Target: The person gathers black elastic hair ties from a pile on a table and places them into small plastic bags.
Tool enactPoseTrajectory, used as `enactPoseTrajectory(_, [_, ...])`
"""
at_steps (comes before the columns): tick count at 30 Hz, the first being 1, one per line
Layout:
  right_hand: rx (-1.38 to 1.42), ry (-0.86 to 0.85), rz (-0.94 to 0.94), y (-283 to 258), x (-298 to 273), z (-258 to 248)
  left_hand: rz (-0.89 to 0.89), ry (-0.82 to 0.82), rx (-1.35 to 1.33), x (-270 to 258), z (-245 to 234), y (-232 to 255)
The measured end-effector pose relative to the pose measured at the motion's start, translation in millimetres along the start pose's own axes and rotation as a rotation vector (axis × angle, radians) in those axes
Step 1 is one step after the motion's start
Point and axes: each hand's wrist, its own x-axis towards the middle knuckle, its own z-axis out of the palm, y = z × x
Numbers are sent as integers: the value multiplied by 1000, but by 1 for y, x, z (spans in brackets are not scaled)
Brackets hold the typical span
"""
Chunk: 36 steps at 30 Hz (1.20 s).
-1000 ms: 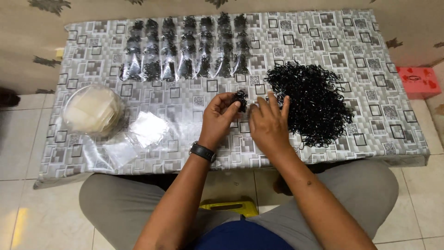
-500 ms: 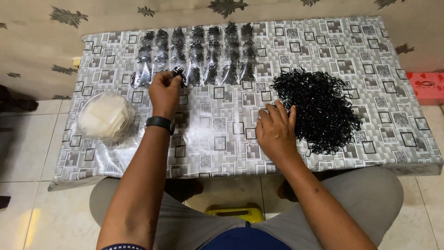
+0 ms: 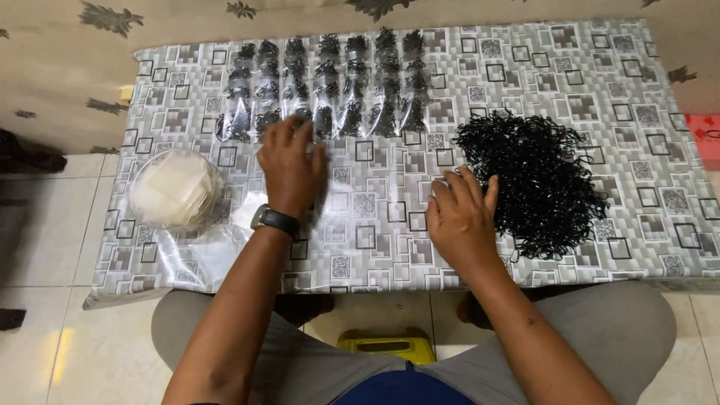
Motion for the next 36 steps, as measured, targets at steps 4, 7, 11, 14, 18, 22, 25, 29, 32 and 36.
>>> enactPoseTrajectory(4, [-14, 5, -1, 2, -1, 3, 80, -75, 48, -12, -11, 10])
enactPoseTrajectory(7, [-53, 38, 9, 3, -2, 7, 74, -109, 64, -16, -4, 8])
enactPoseTrajectory(11, [-66, 49, 34, 7, -2, 11, 92, -93, 98, -18, -3, 12])
enactPoseTrajectory(14, [-55, 26, 60, 5, 1, 9, 191, -59, 157, -22, -3, 24])
enactPoseTrajectory(18, [-9, -28, 11, -5, 6, -4, 314, -131, 68, -40, -5, 52])
enactPoseTrajectory(22, [-1, -52, -68, -6, 11, -4, 422, -179, 6, -63, 10, 70])
enactPoseTrajectory(25, [-85, -106, 47, 4, 11, 6, 348, -274, -67, -74, 13, 84])
enactPoseTrajectory(29, [-121, -61, 117, 10, 6, 18, 271, -307, -107, -77, 6, 89])
enactPoseTrajectory(32, [-119, -40, 92, 13, 3, 22, 269, -314, -101, -80, 6, 87])
enactPoseTrajectory(36, [-89, -62, 26, 25, -2, 24, 291, -322, -94, -82, -3, 89])
